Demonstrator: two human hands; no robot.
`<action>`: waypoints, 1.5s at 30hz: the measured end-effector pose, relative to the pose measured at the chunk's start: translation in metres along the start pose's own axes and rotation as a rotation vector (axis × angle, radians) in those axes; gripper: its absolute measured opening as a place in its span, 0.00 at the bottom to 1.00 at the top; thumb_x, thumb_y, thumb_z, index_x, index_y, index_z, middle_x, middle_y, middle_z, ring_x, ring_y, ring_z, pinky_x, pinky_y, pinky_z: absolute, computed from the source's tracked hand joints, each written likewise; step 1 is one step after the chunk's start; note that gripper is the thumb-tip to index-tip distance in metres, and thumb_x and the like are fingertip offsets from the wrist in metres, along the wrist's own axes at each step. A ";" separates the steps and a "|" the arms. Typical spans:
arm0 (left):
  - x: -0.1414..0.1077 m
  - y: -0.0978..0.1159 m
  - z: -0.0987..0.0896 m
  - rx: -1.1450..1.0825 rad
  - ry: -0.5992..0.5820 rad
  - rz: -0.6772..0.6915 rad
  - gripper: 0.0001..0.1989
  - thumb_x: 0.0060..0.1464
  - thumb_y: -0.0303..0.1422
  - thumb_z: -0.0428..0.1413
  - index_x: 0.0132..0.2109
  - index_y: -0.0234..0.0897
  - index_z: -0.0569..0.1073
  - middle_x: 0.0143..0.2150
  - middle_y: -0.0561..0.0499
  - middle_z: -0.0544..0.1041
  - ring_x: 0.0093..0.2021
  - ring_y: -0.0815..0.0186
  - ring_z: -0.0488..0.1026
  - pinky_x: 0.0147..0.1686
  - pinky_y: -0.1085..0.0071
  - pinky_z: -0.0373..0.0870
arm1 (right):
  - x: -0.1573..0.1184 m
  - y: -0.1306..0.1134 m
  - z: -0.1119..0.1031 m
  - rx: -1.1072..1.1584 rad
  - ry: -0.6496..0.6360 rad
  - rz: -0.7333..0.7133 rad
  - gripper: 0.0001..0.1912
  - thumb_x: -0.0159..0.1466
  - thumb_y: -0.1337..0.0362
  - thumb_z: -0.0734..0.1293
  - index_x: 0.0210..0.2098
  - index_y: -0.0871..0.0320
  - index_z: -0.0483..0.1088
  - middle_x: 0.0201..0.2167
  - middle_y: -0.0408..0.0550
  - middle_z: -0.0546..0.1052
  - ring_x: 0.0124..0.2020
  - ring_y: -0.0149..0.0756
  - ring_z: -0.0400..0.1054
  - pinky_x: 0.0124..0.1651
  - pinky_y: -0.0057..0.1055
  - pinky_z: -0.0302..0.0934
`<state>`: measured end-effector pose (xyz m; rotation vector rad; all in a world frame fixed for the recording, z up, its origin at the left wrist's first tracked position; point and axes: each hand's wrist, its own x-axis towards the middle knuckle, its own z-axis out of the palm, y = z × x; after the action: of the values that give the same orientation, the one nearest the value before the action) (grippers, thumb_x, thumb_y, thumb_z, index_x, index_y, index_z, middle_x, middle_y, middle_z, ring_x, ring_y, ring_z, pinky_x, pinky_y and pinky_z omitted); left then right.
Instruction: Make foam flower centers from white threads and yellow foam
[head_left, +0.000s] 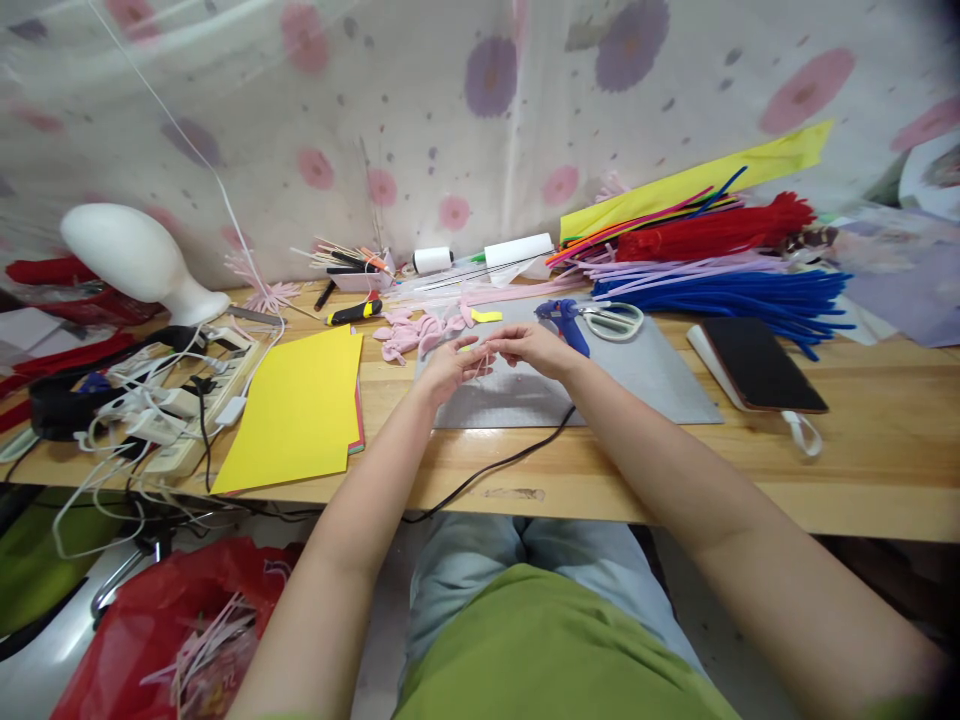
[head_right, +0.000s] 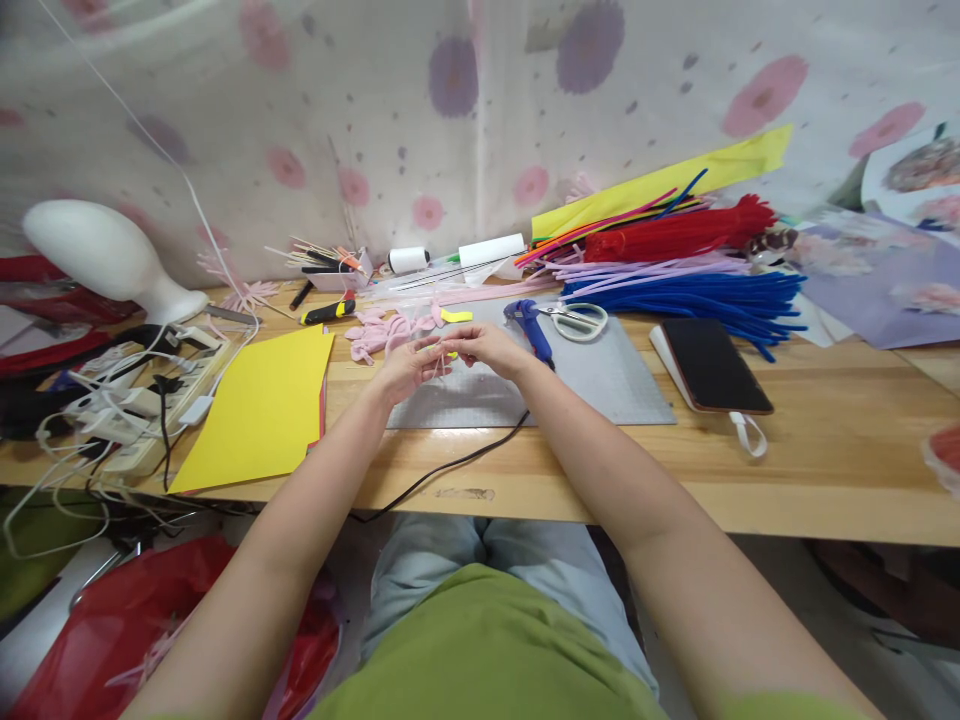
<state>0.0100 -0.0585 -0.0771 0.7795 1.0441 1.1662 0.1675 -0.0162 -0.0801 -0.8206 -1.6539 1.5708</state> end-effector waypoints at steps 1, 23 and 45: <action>-0.001 0.001 0.000 0.001 -0.040 -0.026 0.26 0.35 0.28 0.66 0.45 0.30 0.70 0.30 0.46 0.76 0.31 0.65 0.74 0.41 0.61 0.69 | 0.000 0.001 0.001 0.027 0.012 0.001 0.14 0.48 0.57 0.70 0.28 0.61 0.71 0.18 0.39 0.67 0.19 0.22 0.55 0.22 0.23 0.51; -0.002 0.013 0.011 0.184 -0.069 0.116 0.09 0.44 0.35 0.61 0.29 0.32 0.74 0.18 0.57 0.57 0.17 0.79 0.50 0.17 0.77 0.46 | 0.011 -0.011 0.008 -0.105 0.246 -0.141 0.14 0.50 0.55 0.68 0.24 0.60 0.66 0.20 0.41 0.68 0.19 0.23 0.55 0.20 0.23 0.49; 0.020 0.035 -0.023 -0.436 0.260 0.112 0.05 0.49 0.25 0.55 0.27 0.33 0.68 0.16 0.60 0.60 0.15 0.82 0.55 0.17 0.84 0.53 | 0.011 0.043 0.021 -0.107 0.377 0.015 0.07 0.52 0.62 0.66 0.25 0.58 0.64 0.25 0.42 0.70 0.25 0.27 0.63 0.31 0.27 0.59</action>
<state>-0.0229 -0.0308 -0.0582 0.3510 0.9153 1.5550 0.1434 -0.0160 -0.1224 -1.1105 -1.4655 1.2517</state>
